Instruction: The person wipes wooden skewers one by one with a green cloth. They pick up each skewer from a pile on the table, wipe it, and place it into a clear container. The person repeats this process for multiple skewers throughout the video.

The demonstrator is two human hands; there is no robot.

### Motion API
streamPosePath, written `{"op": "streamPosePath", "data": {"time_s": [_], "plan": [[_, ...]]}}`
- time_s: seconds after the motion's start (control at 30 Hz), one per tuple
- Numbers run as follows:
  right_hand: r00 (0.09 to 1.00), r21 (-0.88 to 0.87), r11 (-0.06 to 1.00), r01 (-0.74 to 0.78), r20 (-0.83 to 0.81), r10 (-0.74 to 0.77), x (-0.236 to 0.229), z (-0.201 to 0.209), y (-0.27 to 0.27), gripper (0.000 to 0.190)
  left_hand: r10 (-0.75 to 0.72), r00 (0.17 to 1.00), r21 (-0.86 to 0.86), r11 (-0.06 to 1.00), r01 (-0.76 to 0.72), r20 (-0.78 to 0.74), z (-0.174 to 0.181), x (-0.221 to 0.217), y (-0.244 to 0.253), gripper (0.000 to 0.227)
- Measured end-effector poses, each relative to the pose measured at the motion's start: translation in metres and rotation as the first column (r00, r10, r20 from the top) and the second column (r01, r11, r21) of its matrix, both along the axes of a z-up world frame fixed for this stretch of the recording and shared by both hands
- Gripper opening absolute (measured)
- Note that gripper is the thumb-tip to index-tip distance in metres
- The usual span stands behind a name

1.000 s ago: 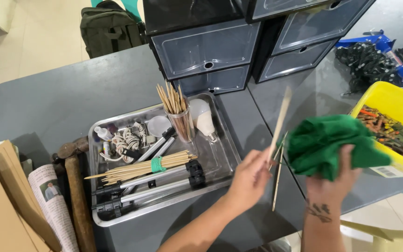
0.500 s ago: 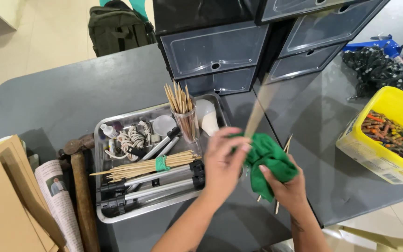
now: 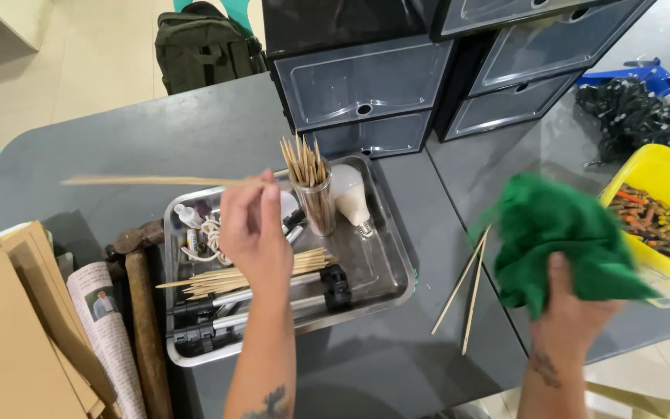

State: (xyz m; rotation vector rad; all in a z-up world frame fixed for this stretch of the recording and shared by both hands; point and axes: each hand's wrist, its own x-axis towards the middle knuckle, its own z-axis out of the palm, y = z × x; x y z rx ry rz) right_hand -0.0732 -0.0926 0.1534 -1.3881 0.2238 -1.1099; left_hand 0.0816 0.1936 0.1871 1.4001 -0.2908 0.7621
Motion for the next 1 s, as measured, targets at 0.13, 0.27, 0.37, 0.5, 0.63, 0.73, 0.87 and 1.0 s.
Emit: {"op": "streamPosePath", "data": {"time_s": [0.13,0.27,0.37,0.5,0.63,0.73,0.87,1.0], "plan": [[0.985,-0.092,0.994,0.067,-0.155,-0.08,-0.004,-0.051,-0.006,0.031,0.065,0.992,0.165,0.983,-0.083,0.112,0.009,0.019,-0.008,0.009],[0.991,0.07,0.993,-0.093,-0.09,0.099,0.0,-0.05,0.0,0.026,0.155,0.974,0.392,0.896,-0.209,0.164,-0.007,0.031,-0.009,0.008],[0.988,0.135,0.981,-0.14,-0.05,0.148,0.001,-0.043,0.005,0.03,0.173,0.972,0.449,0.864,-0.227,0.157,-0.009,0.03,-0.005,0.006],[0.986,0.135,0.978,-0.156,-0.033,0.162,0.004,-0.042,0.005,0.032,0.17,0.971,0.497,0.836,-0.233,0.169,0.008,0.03,-0.001,0.004],[0.985,0.138,0.977,-0.162,-0.032,0.168,0.002,-0.044,0.005,0.031,0.166,0.968,0.567,0.787,-0.245,0.188,0.001,0.029,-0.001,0.005],[0.989,0.113,0.985,-0.131,-0.053,0.138,0.001,-0.047,0.0,0.03,0.168,0.973,0.608,0.76,-0.232,0.16,-0.009,0.032,-0.003,0.006],[0.989,0.118,0.984,-0.131,-0.051,0.137,0.002,-0.042,0.003,0.031,0.19,0.979,0.575,0.794,-0.198,0.074,0.001,0.026,-0.005,0.014],[0.988,0.11,0.984,-0.139,-0.047,0.145,0.002,-0.043,0.003,0.032,0.203,0.977,0.475,0.854,-0.21,0.067,0.012,0.027,-0.008,0.018]]}}
